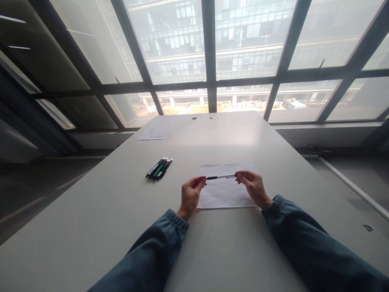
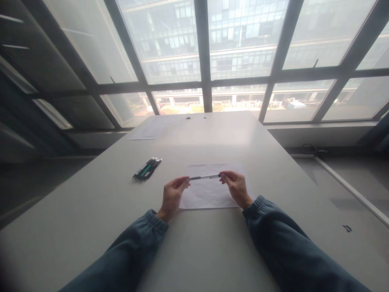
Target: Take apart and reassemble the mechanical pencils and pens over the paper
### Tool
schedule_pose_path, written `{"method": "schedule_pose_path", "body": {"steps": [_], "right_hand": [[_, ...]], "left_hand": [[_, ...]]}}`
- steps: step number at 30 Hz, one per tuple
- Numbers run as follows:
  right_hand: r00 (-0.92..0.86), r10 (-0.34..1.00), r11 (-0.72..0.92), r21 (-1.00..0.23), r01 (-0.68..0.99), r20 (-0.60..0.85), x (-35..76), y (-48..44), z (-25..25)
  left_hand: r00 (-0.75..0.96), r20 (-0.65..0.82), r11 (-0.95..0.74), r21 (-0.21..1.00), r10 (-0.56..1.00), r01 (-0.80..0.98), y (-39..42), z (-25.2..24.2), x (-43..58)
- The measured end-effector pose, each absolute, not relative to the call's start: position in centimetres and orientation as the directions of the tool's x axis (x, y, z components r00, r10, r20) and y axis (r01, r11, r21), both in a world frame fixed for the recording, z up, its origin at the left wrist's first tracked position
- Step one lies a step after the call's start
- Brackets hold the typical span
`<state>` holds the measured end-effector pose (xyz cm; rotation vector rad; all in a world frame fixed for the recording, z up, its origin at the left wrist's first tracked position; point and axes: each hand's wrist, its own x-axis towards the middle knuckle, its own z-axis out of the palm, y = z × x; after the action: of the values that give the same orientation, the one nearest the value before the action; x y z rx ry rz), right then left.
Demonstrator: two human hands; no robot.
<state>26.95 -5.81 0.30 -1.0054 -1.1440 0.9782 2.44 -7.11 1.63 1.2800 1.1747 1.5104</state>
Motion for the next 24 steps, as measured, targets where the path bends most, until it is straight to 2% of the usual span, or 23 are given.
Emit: {"method": "schedule_pose_path", "body": {"steps": [10, 24], "right_hand": [[0.199, 0.953, 0.258, -0.958, -0.128, 0.230, 27.0, -5.3, 0.0], [0.211, 0.935, 0.314, -0.943, -0.110, 0.286, 26.7, -4.9, -0.2]], "left_hand": [[-0.150, 0.228, -0.232, 0.973, 0.962, -0.014, -5.8, 1.1, 2.9], [-0.168, 0.260, -0.266, 0.964, 0.951, -0.017, -5.1, 0.5, 2.6]]}}
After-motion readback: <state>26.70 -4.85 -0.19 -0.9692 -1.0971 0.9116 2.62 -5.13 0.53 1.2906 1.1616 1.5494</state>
